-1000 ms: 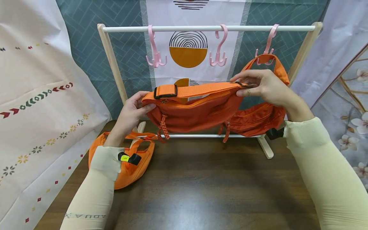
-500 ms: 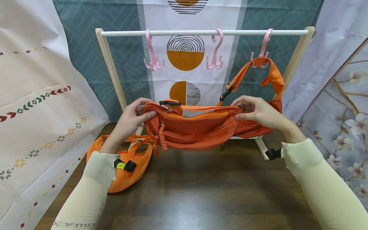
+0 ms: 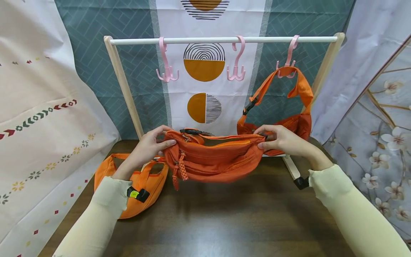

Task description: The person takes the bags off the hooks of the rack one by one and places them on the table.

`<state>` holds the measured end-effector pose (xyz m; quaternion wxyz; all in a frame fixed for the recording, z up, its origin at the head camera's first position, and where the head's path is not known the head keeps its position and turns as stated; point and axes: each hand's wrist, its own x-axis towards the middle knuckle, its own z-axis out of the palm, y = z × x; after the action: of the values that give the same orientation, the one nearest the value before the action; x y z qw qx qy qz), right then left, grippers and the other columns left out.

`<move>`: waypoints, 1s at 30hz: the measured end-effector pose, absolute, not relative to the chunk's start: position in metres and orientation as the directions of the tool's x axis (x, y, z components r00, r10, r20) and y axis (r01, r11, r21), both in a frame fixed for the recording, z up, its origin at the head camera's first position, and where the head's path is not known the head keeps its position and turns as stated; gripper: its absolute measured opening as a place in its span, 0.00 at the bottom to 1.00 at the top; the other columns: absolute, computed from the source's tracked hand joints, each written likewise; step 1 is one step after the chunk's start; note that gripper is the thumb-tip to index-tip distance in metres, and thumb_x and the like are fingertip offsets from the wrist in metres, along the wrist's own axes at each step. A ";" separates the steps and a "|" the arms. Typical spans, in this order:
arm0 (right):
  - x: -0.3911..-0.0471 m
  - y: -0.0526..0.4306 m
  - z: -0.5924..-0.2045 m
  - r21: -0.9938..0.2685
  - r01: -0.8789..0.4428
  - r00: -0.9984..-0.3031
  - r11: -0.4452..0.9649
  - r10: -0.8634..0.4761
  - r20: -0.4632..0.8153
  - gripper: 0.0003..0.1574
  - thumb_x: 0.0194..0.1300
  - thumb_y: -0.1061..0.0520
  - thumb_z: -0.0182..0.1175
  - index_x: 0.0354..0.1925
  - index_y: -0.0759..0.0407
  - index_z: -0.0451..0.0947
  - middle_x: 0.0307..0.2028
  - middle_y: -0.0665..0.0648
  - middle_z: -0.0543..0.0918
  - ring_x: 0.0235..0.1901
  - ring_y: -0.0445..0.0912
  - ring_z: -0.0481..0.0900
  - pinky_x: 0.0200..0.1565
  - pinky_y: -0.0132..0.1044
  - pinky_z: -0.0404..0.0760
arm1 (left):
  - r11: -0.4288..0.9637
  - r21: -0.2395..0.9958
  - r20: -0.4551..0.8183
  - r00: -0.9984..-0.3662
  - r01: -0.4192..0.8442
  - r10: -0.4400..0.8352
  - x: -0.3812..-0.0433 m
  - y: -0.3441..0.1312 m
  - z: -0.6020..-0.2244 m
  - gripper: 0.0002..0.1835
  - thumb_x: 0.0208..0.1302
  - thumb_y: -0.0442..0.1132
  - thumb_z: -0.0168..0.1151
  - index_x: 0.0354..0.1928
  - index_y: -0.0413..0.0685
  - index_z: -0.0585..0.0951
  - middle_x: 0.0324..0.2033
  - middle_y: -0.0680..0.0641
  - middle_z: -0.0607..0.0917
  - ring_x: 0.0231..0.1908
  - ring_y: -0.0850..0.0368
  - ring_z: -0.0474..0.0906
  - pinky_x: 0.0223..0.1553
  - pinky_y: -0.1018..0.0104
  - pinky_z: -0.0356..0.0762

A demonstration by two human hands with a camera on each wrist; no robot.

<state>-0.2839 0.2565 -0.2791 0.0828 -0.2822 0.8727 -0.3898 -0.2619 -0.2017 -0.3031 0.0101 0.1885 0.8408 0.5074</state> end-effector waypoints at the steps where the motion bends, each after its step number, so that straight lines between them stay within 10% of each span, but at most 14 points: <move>1: -0.284 0.256 -0.282 -0.732 -0.422 -0.826 0.535 -0.560 0.067 0.24 0.74 0.54 0.66 0.63 0.58 0.75 0.49 0.62 0.82 0.40 0.49 0.87 0.44 0.39 0.84 | 0.430 0.849 0.170 -0.929 0.307 0.328 -0.262 -0.202 -0.305 0.19 0.76 0.42 0.64 0.64 0.48 0.75 0.54 0.39 0.79 0.39 0.51 0.87 0.37 0.59 0.88; 22: -0.289 0.248 -0.324 -0.808 -0.349 -0.805 0.475 -0.593 -0.001 0.25 0.73 0.59 0.66 0.63 0.65 0.73 0.56 0.68 0.77 0.40 0.52 0.88 0.45 0.43 0.88 | 0.535 0.804 0.071 -0.934 0.261 0.349 -0.268 -0.205 -0.341 0.19 0.76 0.40 0.64 0.63 0.43 0.77 0.45 0.37 0.83 0.28 0.44 0.86 0.27 0.58 0.87; 26: -0.288 0.246 -0.335 -0.830 -0.322 -0.814 0.455 -0.581 -0.003 0.24 0.73 0.61 0.66 0.62 0.67 0.73 0.56 0.68 0.77 0.41 0.51 0.88 0.45 0.43 0.88 | 0.556 0.786 0.084 -0.938 0.269 0.335 -0.269 -0.204 -0.350 0.18 0.76 0.39 0.64 0.63 0.43 0.78 0.50 0.32 0.74 0.50 0.34 0.75 0.25 0.57 0.86; 30: -0.288 0.245 -0.349 -0.862 -0.283 -0.827 0.421 -0.562 -0.004 0.23 0.73 0.64 0.64 0.62 0.69 0.72 0.58 0.71 0.76 0.43 0.52 0.87 0.46 0.46 0.88 | 0.520 0.819 0.057 -0.936 0.243 0.347 -0.269 -0.204 -0.360 0.17 0.76 0.38 0.62 0.63 0.42 0.77 0.54 0.31 0.75 0.46 0.37 0.80 0.29 0.47 0.87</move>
<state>-0.2884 0.2448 -0.3490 0.1475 -0.2545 0.8300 -0.4739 -0.2694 -0.2036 -0.3598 0.0568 0.1697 0.8699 0.4596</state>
